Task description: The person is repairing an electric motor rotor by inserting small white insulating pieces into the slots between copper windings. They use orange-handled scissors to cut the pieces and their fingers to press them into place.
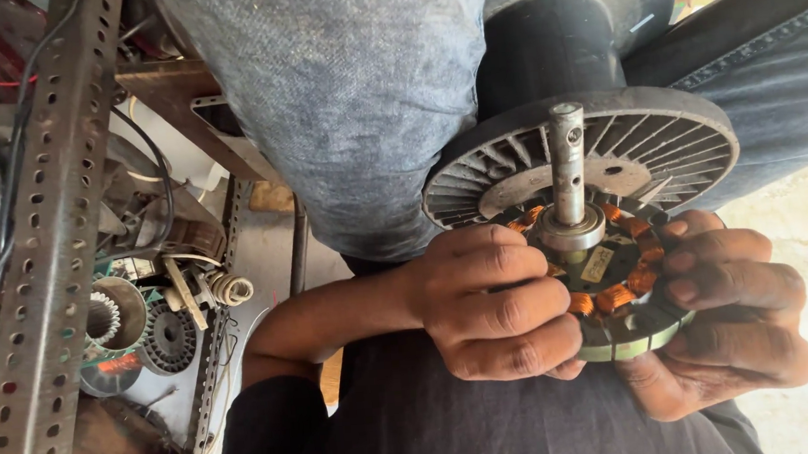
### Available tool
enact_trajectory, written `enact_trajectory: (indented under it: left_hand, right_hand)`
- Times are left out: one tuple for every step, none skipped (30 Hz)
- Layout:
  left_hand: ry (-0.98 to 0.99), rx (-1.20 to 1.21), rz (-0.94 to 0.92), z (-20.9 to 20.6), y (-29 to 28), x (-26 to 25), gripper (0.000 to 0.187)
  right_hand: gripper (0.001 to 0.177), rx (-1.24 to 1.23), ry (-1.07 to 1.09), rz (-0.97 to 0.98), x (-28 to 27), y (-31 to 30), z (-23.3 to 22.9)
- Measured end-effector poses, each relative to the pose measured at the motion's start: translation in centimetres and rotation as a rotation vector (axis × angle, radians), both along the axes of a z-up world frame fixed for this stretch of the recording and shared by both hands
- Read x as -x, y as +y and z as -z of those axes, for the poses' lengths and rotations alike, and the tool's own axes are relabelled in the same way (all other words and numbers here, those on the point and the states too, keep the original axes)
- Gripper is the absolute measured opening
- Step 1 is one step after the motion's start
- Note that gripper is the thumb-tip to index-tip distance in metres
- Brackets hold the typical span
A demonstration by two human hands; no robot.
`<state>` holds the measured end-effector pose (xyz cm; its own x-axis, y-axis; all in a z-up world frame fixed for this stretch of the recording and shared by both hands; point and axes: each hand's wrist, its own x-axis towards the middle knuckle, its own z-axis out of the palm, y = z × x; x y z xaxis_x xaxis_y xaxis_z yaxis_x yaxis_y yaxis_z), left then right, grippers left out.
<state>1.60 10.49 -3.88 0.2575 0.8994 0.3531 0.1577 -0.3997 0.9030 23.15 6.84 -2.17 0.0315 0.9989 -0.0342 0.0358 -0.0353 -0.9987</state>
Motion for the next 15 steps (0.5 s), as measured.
enact_trajectory:
  left_hand:
    - [0.015,-0.001,0.016,0.0,0.0,0.1,0.011]
    - [0.013,0.006,0.024,-0.1,0.0,0.2,0.012]
    - [0.01,0.01,0.032,-0.1,0.0,0.2,0.013]
    - [0.008,0.015,0.041,-0.1,0.1,0.2,0.014]
    - [0.015,0.017,0.044,-0.1,0.1,0.1,0.012]
    - [0.023,0.018,0.047,-0.1,0.1,0.1,0.011]
    - [0.031,0.021,0.05,-0.2,0.1,0.0,0.01]
    - [0.039,0.035,0.052,-0.3,0.0,0.0,0.008]
    - [0.047,0.049,0.055,-0.4,0.1,0.0,0.007]
    - [0.054,0.063,0.057,-0.5,0.1,0.0,0.006]
    - [0.071,0.065,0.056,-0.6,0.1,0.0,0.005]
    - [0.087,0.066,0.055,-0.8,0.2,0.0,0.004]
    - [0.103,0.068,0.054,-0.8,0.3,0.0,0.004]
    - [0.103,0.073,0.058,-0.9,0.4,0.1,0.006]
    - [0.103,0.077,0.063,-0.9,0.4,0.2,0.009]
  right_hand:
    - [0.048,0.0,0.003,0.002,0.2,0.1,-0.1]
    - [0.048,0.001,0.001,0.002,0.3,0.2,-0.2]
    - [0.048,-0.001,-0.001,0.003,0.5,0.3,-0.3]
    - [0.048,-0.002,-0.003,0.003,0.6,0.5,-0.3]
    - [0.047,0.003,-0.011,0.012,0.7,0.5,-0.3]
    - [0.047,0.008,-0.019,0.02,0.8,0.5,-0.4]
    - [0.046,0.014,-0.026,0.027,0.8,0.5,-0.5]
    - [0.045,0.021,-0.029,0.027,0.7,0.4,-0.5]
    - [0.045,0.029,-0.033,0.026,0.6,0.4,-0.6]
    - [0.044,0.036,-0.036,0.026,0.6,0.3,-0.7]
    - [0.045,0.046,-0.033,0.05,0.7,0.3,-0.8]
    - [0.046,0.055,-0.03,0.073,1.0,0.1,-0.8]
    - [0.047,0.066,-0.027,0.096,1.2,0.1,-0.9]
    - [0.048,0.068,-0.04,0.087,1.3,0.1,-1.0]
    - [0.049,0.068,-0.053,0.078,1.3,0.2,-1.1]
